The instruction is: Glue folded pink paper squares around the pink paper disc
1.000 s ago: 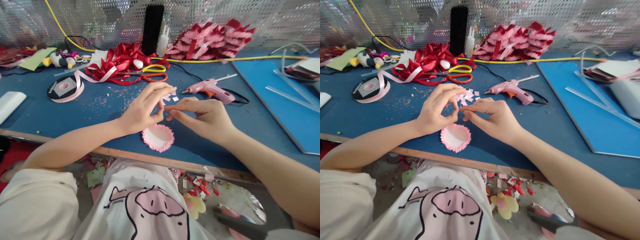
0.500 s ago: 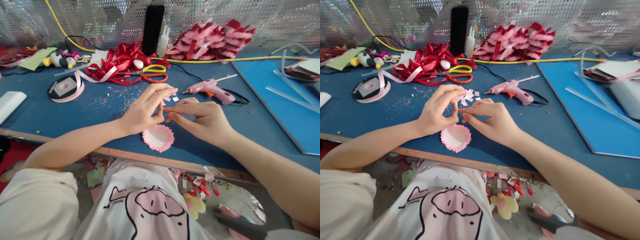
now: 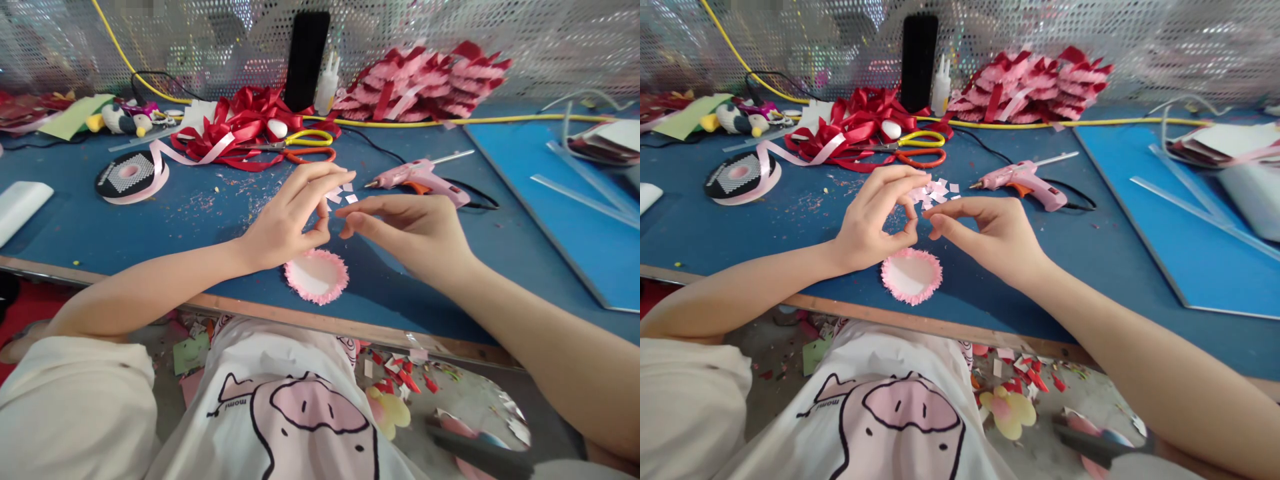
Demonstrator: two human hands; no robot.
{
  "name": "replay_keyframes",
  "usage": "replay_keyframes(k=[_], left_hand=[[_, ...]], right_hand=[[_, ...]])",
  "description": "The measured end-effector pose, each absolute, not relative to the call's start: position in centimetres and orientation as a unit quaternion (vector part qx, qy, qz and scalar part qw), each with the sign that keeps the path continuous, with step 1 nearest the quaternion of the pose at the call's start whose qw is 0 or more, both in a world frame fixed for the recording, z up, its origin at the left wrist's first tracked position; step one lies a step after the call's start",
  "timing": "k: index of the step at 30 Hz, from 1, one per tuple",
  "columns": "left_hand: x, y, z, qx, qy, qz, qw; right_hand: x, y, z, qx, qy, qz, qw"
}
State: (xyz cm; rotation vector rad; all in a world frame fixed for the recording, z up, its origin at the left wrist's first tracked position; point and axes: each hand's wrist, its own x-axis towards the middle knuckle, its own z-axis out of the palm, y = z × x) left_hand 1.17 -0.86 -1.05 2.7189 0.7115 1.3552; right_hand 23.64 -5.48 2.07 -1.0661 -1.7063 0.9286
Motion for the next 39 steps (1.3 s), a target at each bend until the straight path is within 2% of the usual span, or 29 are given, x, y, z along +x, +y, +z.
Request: replay_keyframes(k=[4, 8, 14, 16, 26, 39], left_hand=[[1.2, -1.3, -0.5, 0.868, 0.239, 0.435, 0.01], [1.3, -1.4, 0.3, 0.877, 0.27, 0.397, 0.017], [1.1, -0.2, 0.0, 0.866, 0.339, 0.325, 0.171], [1.1, 0.1, -0.3, 0.869, 0.347, 0.295, 0.193], [1.2, -0.9, 0.7, 0.861, 0.312, 0.397, 0.059], [1.4, -1.6, 0.5, 0.869, 0.294, 0.397, 0.04]], right_hand=[[23.6, -5.0, 2.2, -0.418, -0.605, 0.476, 0.483], [23.6, -4.9, 2.4, -0.416, -0.589, 0.491, 0.488], [23.6, -4.9, 2.5, -0.429, -0.579, 0.49, 0.491], [23.7, -4.9, 2.4, -0.433, -0.578, 0.488, 0.491], [23.8, -5.1, 1.8, -0.435, -0.614, 0.435, 0.494], [23.4, -5.8, 2.2, -0.432, -0.68, 0.347, 0.48]])
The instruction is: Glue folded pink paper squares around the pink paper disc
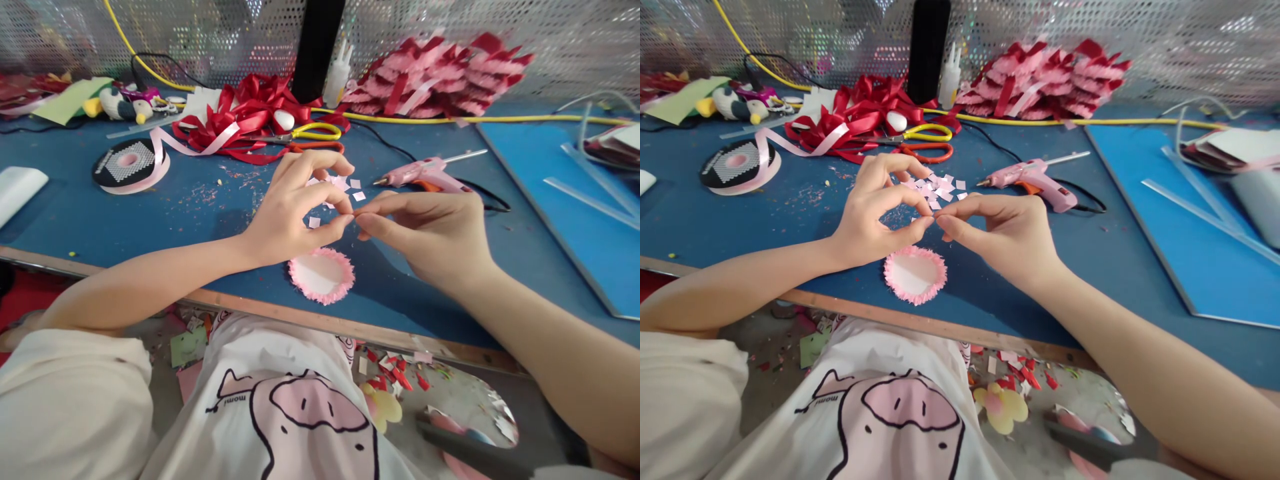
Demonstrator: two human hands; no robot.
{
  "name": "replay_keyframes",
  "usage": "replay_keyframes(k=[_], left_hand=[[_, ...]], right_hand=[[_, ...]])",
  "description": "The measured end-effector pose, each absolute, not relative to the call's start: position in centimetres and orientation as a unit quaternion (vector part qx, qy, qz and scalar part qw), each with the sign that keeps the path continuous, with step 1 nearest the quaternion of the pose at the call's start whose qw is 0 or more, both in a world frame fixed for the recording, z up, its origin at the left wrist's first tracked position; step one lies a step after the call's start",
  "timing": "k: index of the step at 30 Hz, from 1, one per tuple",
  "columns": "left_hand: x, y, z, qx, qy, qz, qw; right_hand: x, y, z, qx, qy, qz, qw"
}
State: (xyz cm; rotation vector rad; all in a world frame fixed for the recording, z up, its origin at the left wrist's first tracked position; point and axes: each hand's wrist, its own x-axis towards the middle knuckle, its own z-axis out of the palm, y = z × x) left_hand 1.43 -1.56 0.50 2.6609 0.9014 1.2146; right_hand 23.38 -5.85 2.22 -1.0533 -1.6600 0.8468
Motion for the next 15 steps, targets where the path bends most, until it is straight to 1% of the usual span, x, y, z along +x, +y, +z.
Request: replay_keyframes(k=[11, 15], left_hand=[[1.66, -1.35, 0.13, 0.869, 0.301, 0.392, 0.021], [1.8, -1.4, 0.16, 0.866, 0.305, 0.396, 0.013]], right_hand=[[23.2, -5.98, 2.08, -0.425, -0.711, 0.287, 0.481], [23.18, -6.13, 2.05, -0.419, -0.716, 0.297, 0.473]])
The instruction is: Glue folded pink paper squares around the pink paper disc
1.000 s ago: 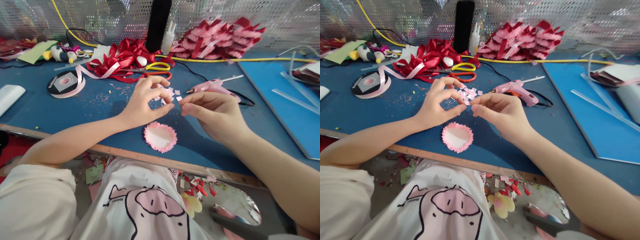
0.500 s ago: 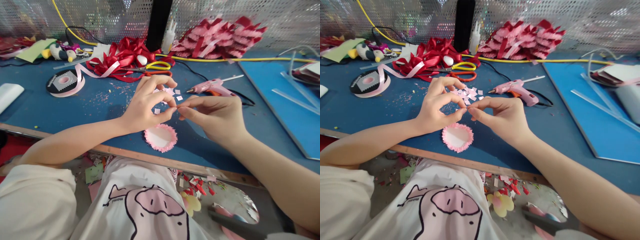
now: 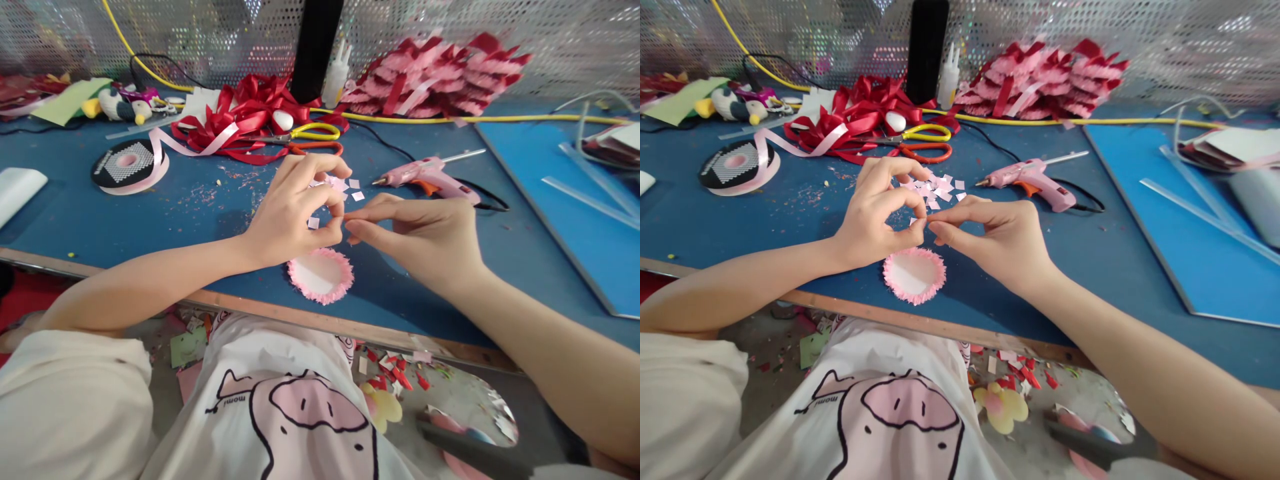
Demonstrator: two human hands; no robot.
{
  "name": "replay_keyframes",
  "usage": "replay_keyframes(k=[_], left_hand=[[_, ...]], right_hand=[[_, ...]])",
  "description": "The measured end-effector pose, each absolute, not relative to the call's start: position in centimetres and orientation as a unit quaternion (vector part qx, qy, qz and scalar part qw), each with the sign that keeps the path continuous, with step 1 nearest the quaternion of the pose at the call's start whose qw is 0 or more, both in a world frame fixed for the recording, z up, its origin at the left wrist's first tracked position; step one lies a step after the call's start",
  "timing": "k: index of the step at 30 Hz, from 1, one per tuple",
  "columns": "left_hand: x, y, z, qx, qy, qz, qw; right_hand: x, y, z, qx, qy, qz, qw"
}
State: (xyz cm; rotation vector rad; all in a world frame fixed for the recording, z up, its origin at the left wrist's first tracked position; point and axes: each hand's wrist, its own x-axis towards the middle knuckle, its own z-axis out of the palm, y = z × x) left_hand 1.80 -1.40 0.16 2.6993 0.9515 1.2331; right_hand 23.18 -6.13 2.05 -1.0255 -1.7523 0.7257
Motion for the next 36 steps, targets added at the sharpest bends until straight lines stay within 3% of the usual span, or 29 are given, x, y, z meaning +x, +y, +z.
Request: replay_keyframes(k=[21, 36], left_hand=[[1.65, -1.82, 0.36, 0.872, 0.294, 0.391, 0.015], [1.48, -0.87, -0.16, 0.865, 0.288, 0.411, -0.009]], right_hand=[[23.17, -5.94, 1.59, -0.435, -0.655, 0.378, 0.489], [23.07, -6.0, 1.91, -0.425, -0.683, 0.324, 0.498]])
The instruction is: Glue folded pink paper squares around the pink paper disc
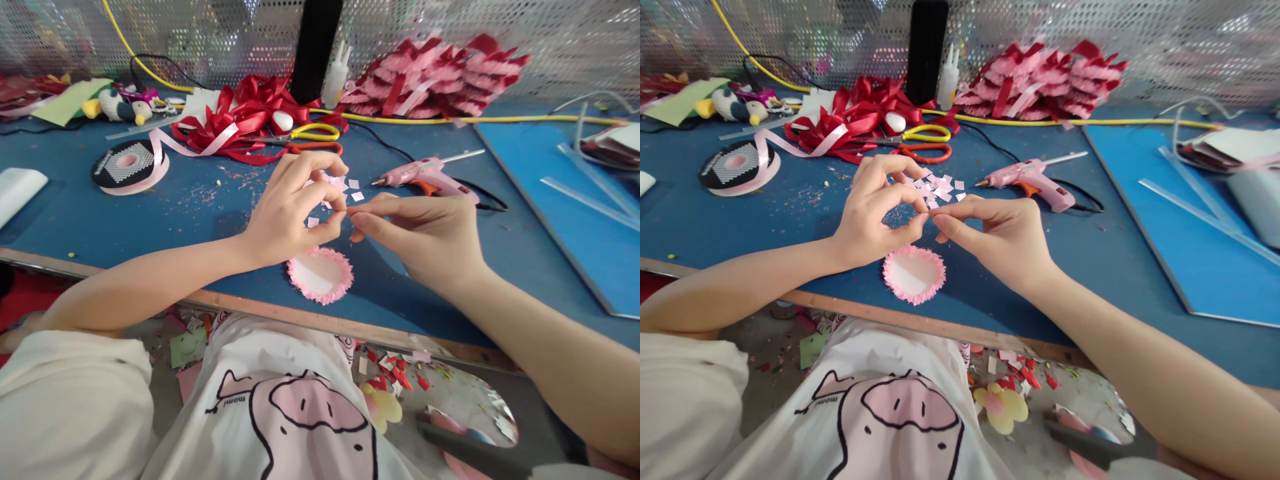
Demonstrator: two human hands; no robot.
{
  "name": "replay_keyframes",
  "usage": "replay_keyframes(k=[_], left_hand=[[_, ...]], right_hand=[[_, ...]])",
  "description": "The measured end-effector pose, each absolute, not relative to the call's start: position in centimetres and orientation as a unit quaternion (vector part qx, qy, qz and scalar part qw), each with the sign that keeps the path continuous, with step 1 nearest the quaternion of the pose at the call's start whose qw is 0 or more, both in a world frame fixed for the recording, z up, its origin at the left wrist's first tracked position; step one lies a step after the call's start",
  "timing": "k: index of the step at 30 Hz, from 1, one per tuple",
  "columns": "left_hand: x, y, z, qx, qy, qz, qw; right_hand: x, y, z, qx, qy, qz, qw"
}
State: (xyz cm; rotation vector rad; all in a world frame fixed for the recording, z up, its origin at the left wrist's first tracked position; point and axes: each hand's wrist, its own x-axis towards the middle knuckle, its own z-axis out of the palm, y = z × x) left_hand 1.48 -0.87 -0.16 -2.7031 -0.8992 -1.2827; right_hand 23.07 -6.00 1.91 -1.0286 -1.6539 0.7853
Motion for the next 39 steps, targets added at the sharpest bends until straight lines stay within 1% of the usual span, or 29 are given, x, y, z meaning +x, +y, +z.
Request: replay_keyframes(k=[6, 10, 21, 28, 39], left_hand=[[1.6, -0.76, -0.39, -0.865, -0.275, -0.418, 0.02], [1.63, -0.8, -0.32, -0.868, -0.284, -0.407, 0.015], [1.77, -0.88, -0.32, -0.863, -0.272, -0.426, 0.005], [1.6, -0.72, -0.46, -0.867, -0.221, -0.448, -0.011], [1.48, -0.37, -0.67, -0.866, -0.197, -0.458, 0.023]], right_hand=[[23.16, -5.92, 1.61, -0.416, -0.705, 0.295, 0.493], [23.2, -6.11, 1.5, -0.418, -0.703, 0.306, 0.488], [22.87, -6.32, 1.59, -0.415, -0.691, 0.326, 0.494], [22.9, -6.35, 1.58, -0.417, -0.689, 0.33, 0.492], [23.08, -6.48, 1.59, -0.43, -0.691, 0.337, 0.473]])
